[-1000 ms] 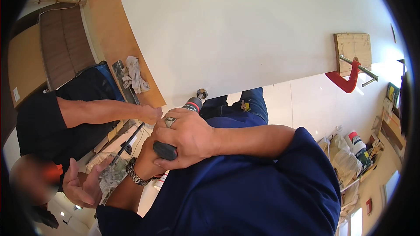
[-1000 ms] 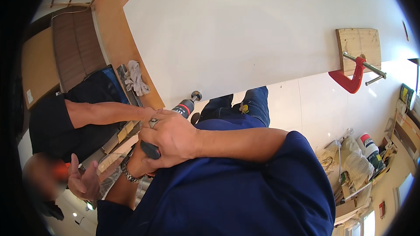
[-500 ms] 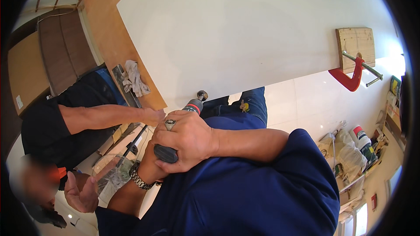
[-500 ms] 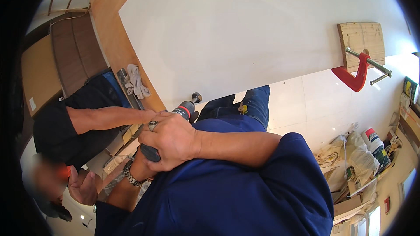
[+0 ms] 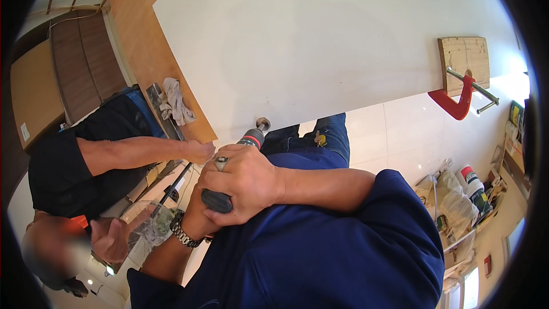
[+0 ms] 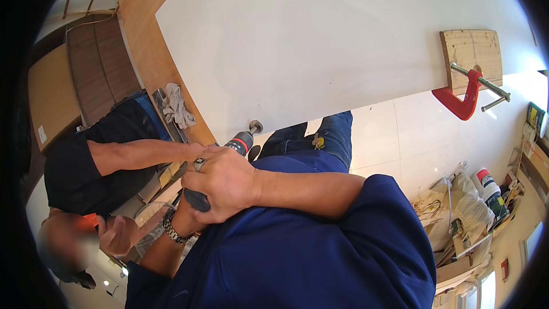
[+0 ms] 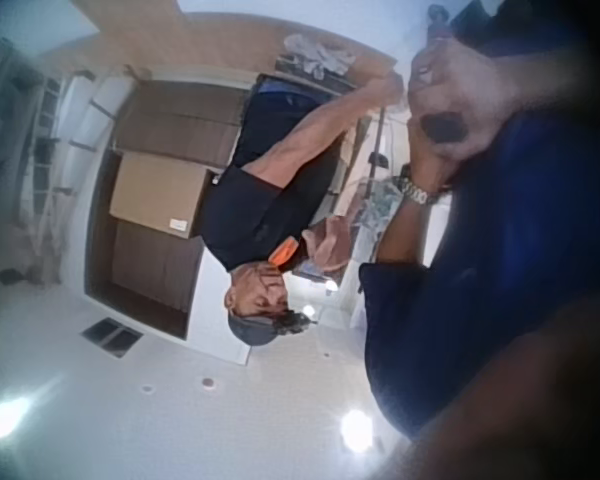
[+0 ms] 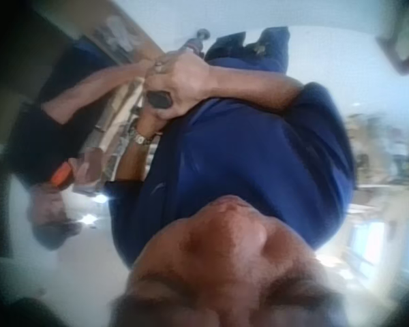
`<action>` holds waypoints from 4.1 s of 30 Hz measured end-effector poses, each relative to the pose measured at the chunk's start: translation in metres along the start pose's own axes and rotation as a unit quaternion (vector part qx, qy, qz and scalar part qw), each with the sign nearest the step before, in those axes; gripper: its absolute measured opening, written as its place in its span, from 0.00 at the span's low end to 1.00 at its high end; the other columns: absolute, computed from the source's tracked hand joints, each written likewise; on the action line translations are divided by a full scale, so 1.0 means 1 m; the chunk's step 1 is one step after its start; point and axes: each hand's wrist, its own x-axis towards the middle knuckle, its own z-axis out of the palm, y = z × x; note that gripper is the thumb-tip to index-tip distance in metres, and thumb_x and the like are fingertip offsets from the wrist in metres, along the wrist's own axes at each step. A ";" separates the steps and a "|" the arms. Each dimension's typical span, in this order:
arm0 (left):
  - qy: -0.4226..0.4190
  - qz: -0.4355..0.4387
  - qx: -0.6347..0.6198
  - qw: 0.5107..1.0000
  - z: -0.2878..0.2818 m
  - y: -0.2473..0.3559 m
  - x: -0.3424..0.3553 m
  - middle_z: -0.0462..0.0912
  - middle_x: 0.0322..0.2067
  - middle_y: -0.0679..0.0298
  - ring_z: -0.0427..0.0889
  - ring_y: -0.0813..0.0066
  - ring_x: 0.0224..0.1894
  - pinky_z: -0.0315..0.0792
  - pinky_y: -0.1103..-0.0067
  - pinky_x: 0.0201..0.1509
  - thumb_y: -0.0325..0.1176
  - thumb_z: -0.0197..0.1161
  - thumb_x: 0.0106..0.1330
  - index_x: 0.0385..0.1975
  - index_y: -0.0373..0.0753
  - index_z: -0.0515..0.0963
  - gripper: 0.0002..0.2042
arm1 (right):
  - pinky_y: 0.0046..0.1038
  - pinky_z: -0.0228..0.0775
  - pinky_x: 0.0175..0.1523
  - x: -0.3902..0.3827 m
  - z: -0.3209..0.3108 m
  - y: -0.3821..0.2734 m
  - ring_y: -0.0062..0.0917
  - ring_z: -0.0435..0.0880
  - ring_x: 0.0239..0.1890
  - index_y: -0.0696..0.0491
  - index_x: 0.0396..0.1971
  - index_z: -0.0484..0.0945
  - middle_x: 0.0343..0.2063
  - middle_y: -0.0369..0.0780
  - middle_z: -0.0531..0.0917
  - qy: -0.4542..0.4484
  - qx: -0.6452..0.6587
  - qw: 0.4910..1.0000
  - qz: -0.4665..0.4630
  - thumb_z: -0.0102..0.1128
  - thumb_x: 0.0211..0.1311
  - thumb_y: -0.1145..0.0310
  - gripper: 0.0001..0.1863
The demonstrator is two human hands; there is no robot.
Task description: The person drills a hole into a white furniture panel using a power drill and then drills into a smaller wooden piece held by a clamp.
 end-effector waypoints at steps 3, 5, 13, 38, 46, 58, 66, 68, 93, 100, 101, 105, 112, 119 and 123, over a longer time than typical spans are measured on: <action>0.014 -0.036 -0.045 0.998 0.001 0.004 0.000 0.76 0.45 0.53 0.80 0.57 0.48 0.73 0.70 0.49 0.37 0.68 0.54 0.52 0.36 0.64 0.28 | 0.34 0.73 0.35 0.001 -0.001 0.000 0.35 0.81 0.25 0.52 0.28 0.78 0.23 0.38 0.80 -0.018 -0.001 1.000 0.008 0.68 0.38 0.59 0.17; 0.008 -0.004 -0.001 1.000 0.002 -0.003 -0.003 0.76 0.46 0.53 0.79 0.57 0.49 0.73 0.70 0.50 0.37 0.69 0.53 0.52 0.36 0.65 0.28 | 0.34 0.74 0.37 0.000 0.000 -0.001 0.34 0.81 0.25 0.52 0.28 0.78 0.24 0.38 0.81 -0.006 -0.006 1.000 -0.003 0.68 0.38 0.59 0.17; -0.018 0.010 0.010 1.000 -0.001 -0.003 0.000 0.75 0.46 0.52 0.79 0.57 0.49 0.73 0.69 0.49 0.36 0.69 0.53 0.51 0.35 0.65 0.27 | 0.33 0.74 0.38 0.002 -0.003 0.000 0.34 0.82 0.27 0.52 0.29 0.78 0.26 0.39 0.81 -0.009 0.006 1.000 0.005 0.69 0.37 0.58 0.18; -0.056 -0.013 0.040 0.998 -0.015 0.012 0.012 0.83 0.36 0.58 0.84 0.68 0.40 0.76 0.75 0.42 0.34 0.70 0.51 0.40 0.36 0.75 0.17 | 0.32 0.75 0.39 0.003 -0.010 0.002 0.32 0.83 0.24 0.51 0.28 0.78 0.26 0.38 0.82 0.051 -0.008 0.998 0.019 0.70 0.37 0.59 0.18; -0.082 -0.019 0.059 0.995 -0.017 0.015 0.014 0.84 0.35 0.58 0.84 0.66 0.40 0.76 0.74 0.42 0.34 0.70 0.50 0.40 0.37 0.75 0.18 | 0.33 0.76 0.38 0.001 -0.014 0.002 0.32 0.82 0.21 0.52 0.29 0.77 0.26 0.38 0.82 0.066 -0.018 0.998 0.010 0.70 0.38 0.59 0.18; -0.009 0.035 -0.014 0.999 -0.003 0.004 0.004 0.76 0.46 0.52 0.78 0.56 0.49 0.73 0.68 0.50 0.36 0.68 0.53 0.51 0.35 0.68 0.26 | 0.32 0.75 0.38 0.000 0.000 0.000 0.34 0.81 0.22 0.52 0.28 0.78 0.23 0.39 0.80 0.036 -0.011 0.999 -0.003 0.70 0.37 0.59 0.18; 0.002 0.090 0.029 0.996 0.004 -0.033 -0.018 0.72 0.50 0.50 0.75 0.55 0.53 0.71 0.67 0.52 0.36 0.66 0.55 0.54 0.35 0.66 0.27 | 0.35 0.74 0.35 0.007 0.013 0.002 0.36 0.80 0.22 0.52 0.26 0.77 0.22 0.40 0.79 -0.068 -0.010 0.997 0.032 0.70 0.35 0.57 0.18; 0.014 0.071 -0.002 0.997 0.004 -0.033 -0.016 0.71 0.51 0.50 0.75 0.55 0.53 0.71 0.67 0.52 0.35 0.66 0.55 0.54 0.35 0.66 0.27 | 0.35 0.73 0.34 0.011 0.013 0.003 0.36 0.80 0.21 0.52 0.26 0.77 0.21 0.40 0.79 -0.069 -0.019 0.997 0.038 0.69 0.36 0.56 0.18; -0.040 -0.003 0.039 0.998 0.000 0.012 0.006 0.81 0.40 0.54 0.83 0.61 0.42 0.76 0.71 0.44 0.33 0.67 0.54 0.45 0.37 0.72 0.19 | 0.31 0.73 0.34 0.009 -0.019 0.006 0.31 0.80 0.17 0.51 0.29 0.78 0.22 0.38 0.81 0.019 0.021 1.000 -0.004 0.70 0.37 0.59 0.18; -0.025 -0.047 0.031 0.998 0.009 0.023 0.003 0.81 0.39 0.54 0.83 0.60 0.42 0.76 0.71 0.43 0.33 0.67 0.54 0.45 0.36 0.72 0.20 | 0.30 0.74 0.35 0.000 -0.023 0.005 0.32 0.81 0.22 0.52 0.30 0.79 0.26 0.37 0.82 0.005 0.037 0.999 -0.015 0.70 0.37 0.60 0.18; -0.004 -0.034 0.020 0.999 0.011 0.026 0.004 0.81 0.39 0.54 0.83 0.59 0.43 0.76 0.71 0.44 0.34 0.67 0.55 0.47 0.36 0.71 0.21 | 0.30 0.75 0.35 -0.001 -0.022 0.004 0.32 0.82 0.23 0.52 0.30 0.79 0.27 0.37 0.83 -0.002 0.041 0.999 -0.014 0.70 0.37 0.60 0.18; 0.013 -0.034 0.003 0.999 0.019 0.022 -0.001 0.78 0.43 0.53 0.81 0.57 0.45 0.75 0.70 0.46 0.34 0.67 0.55 0.50 0.36 0.68 0.24 | 0.31 0.75 0.36 -0.006 -0.020 0.004 0.32 0.82 0.25 0.52 0.31 0.79 0.27 0.37 0.83 -0.021 0.046 0.998 -0.020 0.70 0.37 0.60 0.18; 0.021 0.020 0.066 0.997 0.027 0.010 -0.008 0.76 0.45 0.52 0.79 0.56 0.47 0.74 0.69 0.48 0.34 0.68 0.55 0.49 0.36 0.68 0.24 | 0.32 0.76 0.37 -0.007 -0.020 0.002 0.32 0.83 0.26 0.52 0.31 0.79 0.27 0.37 0.83 -0.051 0.036 0.997 -0.036 0.70 0.37 0.60 0.18; -0.003 -0.056 0.020 0.998 0.019 0.025 -0.002 0.82 0.35 0.56 0.84 0.60 0.37 0.76 0.72 0.38 0.33 0.67 0.55 0.40 0.37 0.74 0.15 | 0.32 0.76 0.37 -0.005 -0.024 0.004 0.32 0.83 0.27 0.52 0.30 0.78 0.27 0.36 0.83 -0.008 0.052 0.998 -0.029 0.71 0.37 0.61 0.18; 0.004 -0.047 0.015 0.999 0.020 0.027 0.002 0.82 0.35 0.56 0.84 0.60 0.37 0.76 0.72 0.37 0.33 0.67 0.55 0.40 0.37 0.74 0.15 | 0.31 0.76 0.37 -0.004 -0.030 0.006 0.31 0.83 0.27 0.52 0.30 0.78 0.27 0.37 0.83 0.001 0.054 0.998 -0.022 0.71 0.37 0.61 0.18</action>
